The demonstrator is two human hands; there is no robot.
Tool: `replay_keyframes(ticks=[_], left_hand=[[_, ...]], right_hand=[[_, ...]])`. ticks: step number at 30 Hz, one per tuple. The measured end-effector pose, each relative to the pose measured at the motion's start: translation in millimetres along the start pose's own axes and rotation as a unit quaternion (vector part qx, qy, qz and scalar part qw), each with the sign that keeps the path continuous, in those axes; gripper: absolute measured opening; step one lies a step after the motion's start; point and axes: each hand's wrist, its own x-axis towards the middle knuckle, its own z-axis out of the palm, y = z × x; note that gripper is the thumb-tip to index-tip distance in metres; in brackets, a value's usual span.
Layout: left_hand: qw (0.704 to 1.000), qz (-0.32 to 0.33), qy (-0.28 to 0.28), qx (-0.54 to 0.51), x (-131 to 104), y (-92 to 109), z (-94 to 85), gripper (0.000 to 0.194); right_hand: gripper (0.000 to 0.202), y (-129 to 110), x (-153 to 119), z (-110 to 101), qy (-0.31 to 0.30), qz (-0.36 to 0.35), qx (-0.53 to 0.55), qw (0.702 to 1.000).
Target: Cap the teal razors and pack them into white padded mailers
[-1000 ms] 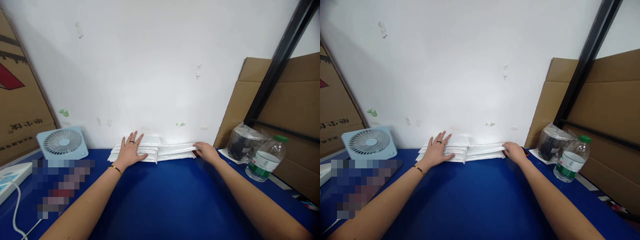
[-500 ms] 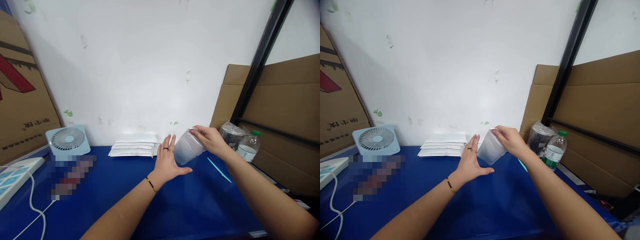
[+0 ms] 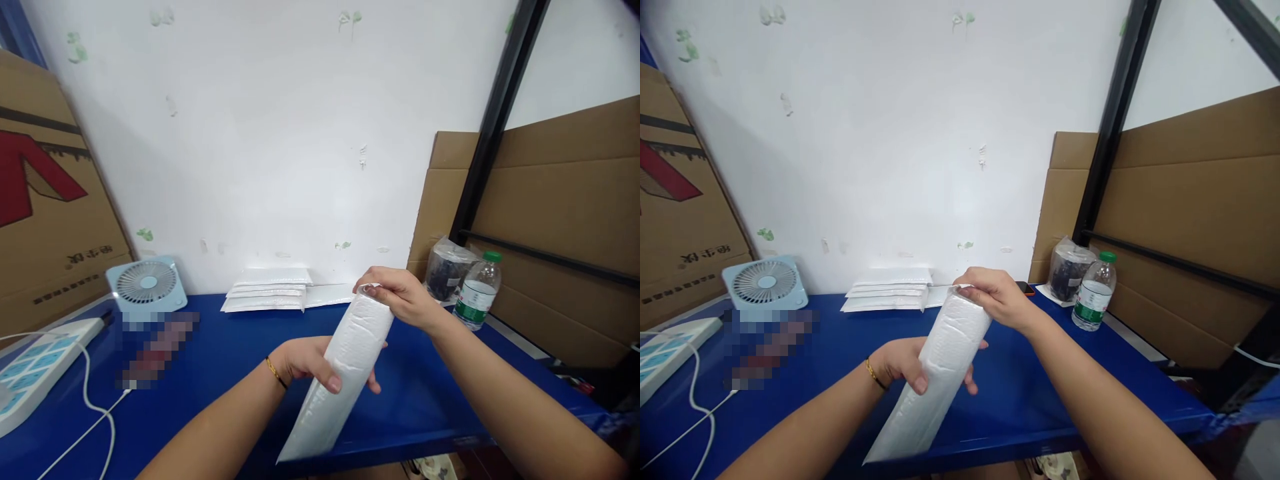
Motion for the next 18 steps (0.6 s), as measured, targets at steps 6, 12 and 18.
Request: replay_keyframes(ticks=[6, 12, 18], left_hand=[[0.912, -0.085, 0.260, 0.305, -11, 24, -12.8, 0.070], [0.647, -0.257, 0.254, 0.671, -1, 68, -32.0, 0.073], [0.545, -0.374, 0.164, 0.733, 37, 86, -9.6, 0.062]], right_hand=[[0.021, 31, -30, 22, 0.159, 0.088, 0.178, 0.967], [0.035, 83, -49, 100, 0.437, 0.337, 0.631, 0.545], [0.026, 92, -39, 130, 0.398, 0.325, 0.712, 0.479]])
